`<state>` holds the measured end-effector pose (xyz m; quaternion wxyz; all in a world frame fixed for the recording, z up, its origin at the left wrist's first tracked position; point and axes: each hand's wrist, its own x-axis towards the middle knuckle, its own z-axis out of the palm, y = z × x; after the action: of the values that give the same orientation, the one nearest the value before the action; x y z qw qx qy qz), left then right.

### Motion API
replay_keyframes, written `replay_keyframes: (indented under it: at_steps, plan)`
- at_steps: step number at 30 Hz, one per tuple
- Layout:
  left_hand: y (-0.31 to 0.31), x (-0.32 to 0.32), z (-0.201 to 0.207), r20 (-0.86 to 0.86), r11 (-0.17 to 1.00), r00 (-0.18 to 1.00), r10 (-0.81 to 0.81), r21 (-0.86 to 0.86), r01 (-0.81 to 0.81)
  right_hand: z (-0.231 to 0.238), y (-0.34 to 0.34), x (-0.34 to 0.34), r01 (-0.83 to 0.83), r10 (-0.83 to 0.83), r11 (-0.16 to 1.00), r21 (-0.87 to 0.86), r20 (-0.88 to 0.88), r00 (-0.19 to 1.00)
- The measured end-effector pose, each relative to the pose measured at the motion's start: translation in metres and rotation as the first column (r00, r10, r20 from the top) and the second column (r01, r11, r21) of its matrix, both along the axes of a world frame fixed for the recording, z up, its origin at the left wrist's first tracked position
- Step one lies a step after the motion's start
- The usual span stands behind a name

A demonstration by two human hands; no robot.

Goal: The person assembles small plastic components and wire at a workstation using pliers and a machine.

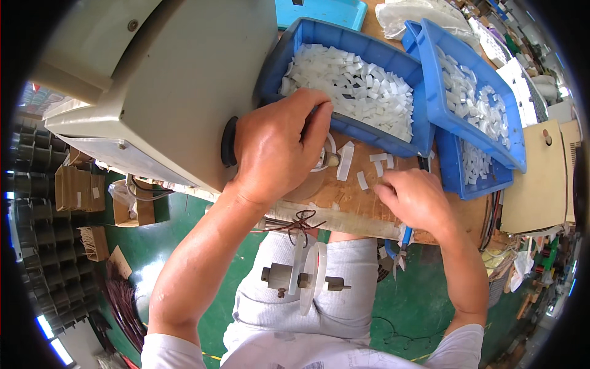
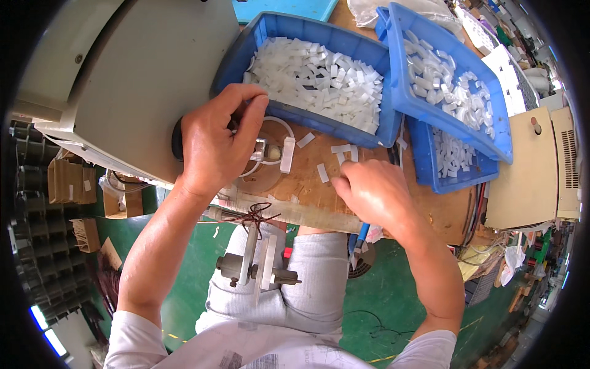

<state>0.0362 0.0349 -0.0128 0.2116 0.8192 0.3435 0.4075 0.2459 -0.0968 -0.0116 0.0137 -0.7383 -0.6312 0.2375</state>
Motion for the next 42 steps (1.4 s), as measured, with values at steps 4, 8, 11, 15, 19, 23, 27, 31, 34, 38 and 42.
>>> replay_keyframes:
  at_steps: [4, 8, 11, 15, 19, 23, 27, 31, 34, 38, 42]
  plan:
    - [-0.002, 0.001, 0.004, -0.028, 0.999, 0.999, 0.020, -0.027, -0.021, 0.006, -0.008, 0.003, -0.057, 0.059, 0.998, -0.030, 0.066, 0.996]
    - [0.001, 0.003, 0.001, -0.021, 1.000, 1.000, 0.010, -0.004, -0.011, 0.042, -0.008, -0.002, -0.085, 0.077, 0.987, -0.134, -0.066, 0.995]
    - [0.000, 0.003, 0.001, -0.019, 1.000, 1.000, 0.024, 0.015, -0.023, 0.036, 0.000, 0.024, -0.022, 0.038, 0.994, -0.109, 0.143, 0.989]
    - [0.001, 0.006, 0.001, 0.041, 1.000, 0.999, 0.019, 0.021, -0.020, 0.015, 0.000, 0.029, 0.046, -0.053, 0.998, 0.034, 0.242, 0.969]
    - [-0.002, 0.003, 0.003, -0.025, 1.000, 1.000, 0.011, 0.009, -0.011, -0.007, -0.010, 0.022, 0.085, -0.137, 0.953, 0.291, 0.167, 0.976]
    - [-0.001, 0.005, 0.000, -0.016, 0.999, 1.000, 0.016, 0.032, -0.015, -0.023, -0.011, 0.021, 0.187, -0.228, 0.925, 0.329, 0.089, 0.970]
    - [0.001, 0.004, 0.000, -0.021, 1.000, 1.000, 0.022, 0.015, -0.022, -0.018, -0.034, 0.007, 0.318, -0.273, 0.867, 0.383, -0.169, 0.947]
    - [-0.001, 0.004, -0.002, 0.015, 0.999, 0.999, 0.040, 0.028, -0.041, -0.018, -0.040, -0.019, 0.478, -0.138, 0.877, 0.049, -0.927, 0.349]
    - [0.002, 0.004, 0.000, 0.033, 0.999, 0.999, 0.039, -0.003, -0.039, -0.025, 0.004, -0.040, 0.397, -0.205, 0.892, -0.214, -0.977, -0.066]
    - [-0.001, 0.007, 0.006, -0.004, 0.999, 0.999, 0.047, -0.026, -0.047, -0.034, 0.033, -0.040, 0.075, -0.187, 0.970, -0.232, -0.905, -0.381]
    - [0.002, 0.007, -0.003, -0.015, 0.994, 0.996, 0.083, -0.064, -0.083, -0.034, 0.035, -0.044, -0.033, -0.291, 0.948, -0.317, -0.818, -0.496]
